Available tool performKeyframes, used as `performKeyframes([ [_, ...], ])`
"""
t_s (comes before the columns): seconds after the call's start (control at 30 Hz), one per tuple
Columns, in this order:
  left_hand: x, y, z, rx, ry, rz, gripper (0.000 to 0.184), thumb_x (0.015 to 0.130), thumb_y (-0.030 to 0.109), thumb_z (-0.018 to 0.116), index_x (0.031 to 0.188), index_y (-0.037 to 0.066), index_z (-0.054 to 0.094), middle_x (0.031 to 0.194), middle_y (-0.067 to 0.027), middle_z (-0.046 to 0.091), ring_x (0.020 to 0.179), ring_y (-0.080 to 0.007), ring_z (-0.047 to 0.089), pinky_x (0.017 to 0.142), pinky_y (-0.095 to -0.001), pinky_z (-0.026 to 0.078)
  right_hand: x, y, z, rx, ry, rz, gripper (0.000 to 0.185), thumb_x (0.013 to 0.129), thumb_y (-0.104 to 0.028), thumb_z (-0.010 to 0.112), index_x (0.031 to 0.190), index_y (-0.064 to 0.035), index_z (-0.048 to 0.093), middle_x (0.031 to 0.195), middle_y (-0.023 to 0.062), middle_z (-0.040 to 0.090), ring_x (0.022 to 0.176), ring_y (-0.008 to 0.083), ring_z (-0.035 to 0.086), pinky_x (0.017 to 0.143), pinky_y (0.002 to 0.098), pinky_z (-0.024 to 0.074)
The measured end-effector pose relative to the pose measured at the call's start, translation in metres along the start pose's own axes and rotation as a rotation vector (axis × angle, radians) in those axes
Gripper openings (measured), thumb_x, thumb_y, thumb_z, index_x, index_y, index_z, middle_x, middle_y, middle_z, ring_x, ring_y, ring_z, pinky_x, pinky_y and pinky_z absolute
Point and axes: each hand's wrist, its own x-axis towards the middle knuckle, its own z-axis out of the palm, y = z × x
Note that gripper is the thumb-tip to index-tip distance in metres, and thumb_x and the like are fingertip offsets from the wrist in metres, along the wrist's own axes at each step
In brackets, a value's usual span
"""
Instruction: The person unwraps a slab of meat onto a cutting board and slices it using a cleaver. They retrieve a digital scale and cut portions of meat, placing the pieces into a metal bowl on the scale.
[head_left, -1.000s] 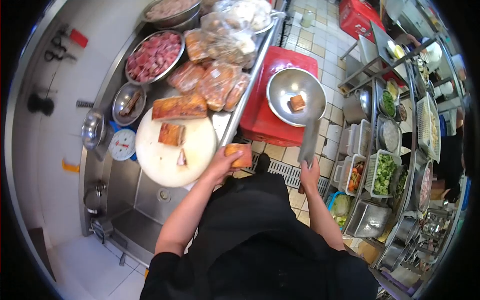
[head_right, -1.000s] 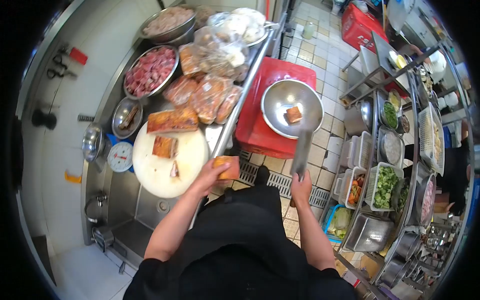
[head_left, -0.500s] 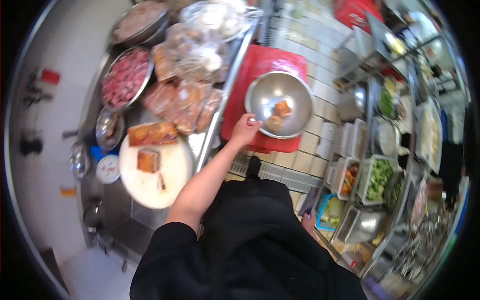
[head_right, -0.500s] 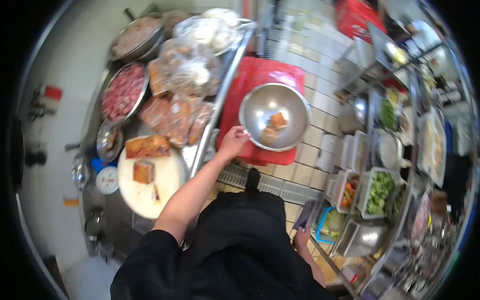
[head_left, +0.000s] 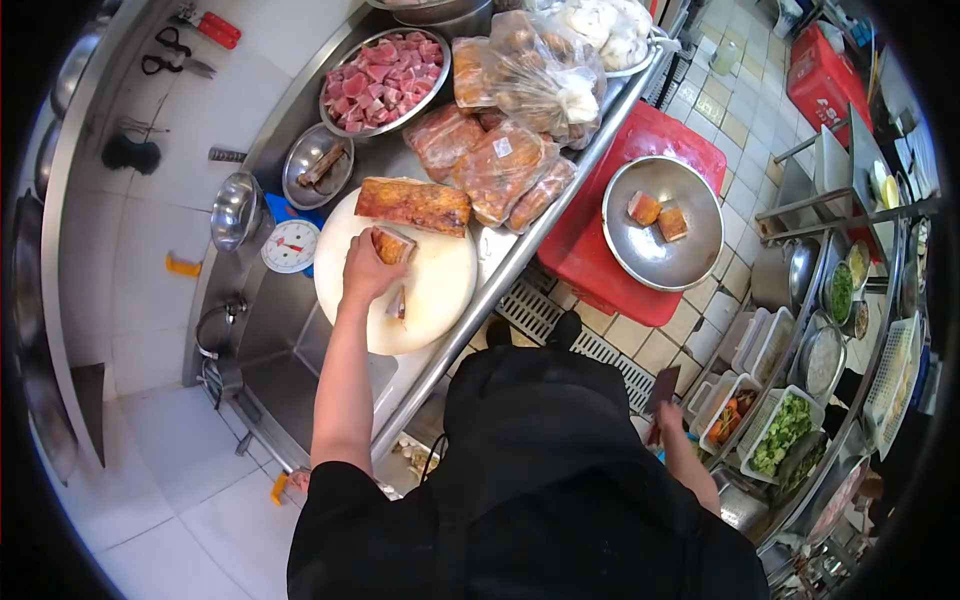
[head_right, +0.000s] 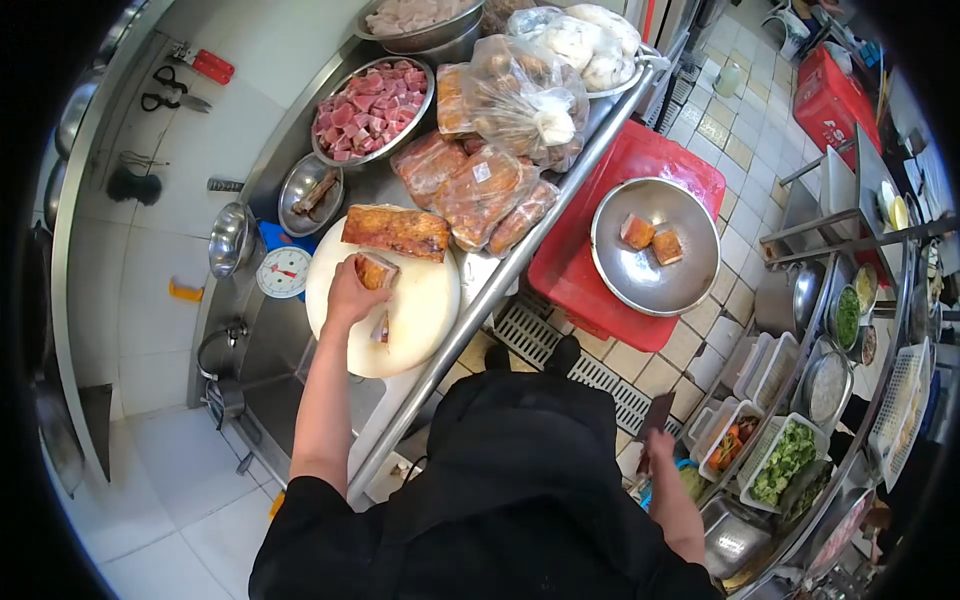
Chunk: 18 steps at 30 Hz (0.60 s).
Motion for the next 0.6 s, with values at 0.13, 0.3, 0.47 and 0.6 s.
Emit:
performKeyframes([
  [0.13, 0.012, -0.038, -0.005, -0.149, -0.086, -0.054, 0.092, 0.068, 0.032, 0.092, 0.143, -0.005, 0.055, 0.131, -0.0199, 0.067, 0.117, -0.033, 0.068, 0.1, -0.0407, 0.056, -0.028, -0.097, 0.004, 0.397, 0.069, -0.004, 0.019, 0.102, -0.02, 0.058, 0.101, -0.0011, 0.058, 0.062, 0.0093, 0.057, 0.045, 0.0228, 0.057, 0.043, 0.0412, 0.0482],
  [0.3, -0.016, -0.105, -0.04, -1.672, -0.282, 0.024, 0.069, 0.08, 0.032, 0.075, 0.138, -0.002, 0.06, 0.124, -0.0109, 0.071, 0.11, -0.0243, 0.071, 0.098, -0.0372, 0.058, -0.058, -0.125, 0.041, 0.416, 0.048, -0.091, 0.013, 0.105, -0.019, 0.058, 0.103, -0.0065, 0.054, 0.059, 0.0054, 0.05, 0.04, 0.0193, 0.051, 0.037, 0.0376, 0.0435],
  [0.47, -0.015, -0.133, -0.204, -1.173, 0.168, 0.247, 0.075, 0.076, 0.033, 0.079, 0.14, -0.002, 0.061, 0.133, -0.013, 0.069, 0.119, -0.024, 0.069, 0.101, -0.0383, 0.055, -0.077, -0.065, 0.089, 0.328, 0.041, -0.11, 0.018, 0.101, -0.024, 0.061, 0.096, -0.0069, 0.06, 0.06, 0.0064, 0.052, 0.042, 0.0209, 0.054, 0.039, 0.0374, 0.0437],
  [0.6, 0.04, -0.167, -0.276, -0.302, 0.438, -0.028, 0.084, 0.067, 0.042, 0.087, 0.134, -0.004, 0.064, 0.126, -0.0166, 0.073, 0.113, -0.0291, 0.071, 0.098, -0.0375, 0.055, -0.12, -0.057, 0.115, 0.245, 0.042, -0.115, 0.021, 0.101, -0.026, 0.063, 0.095, -0.0054, 0.06, 0.063, 0.0072, 0.055, 0.049, 0.0225, 0.058, 0.045, 0.0386, 0.0478],
])
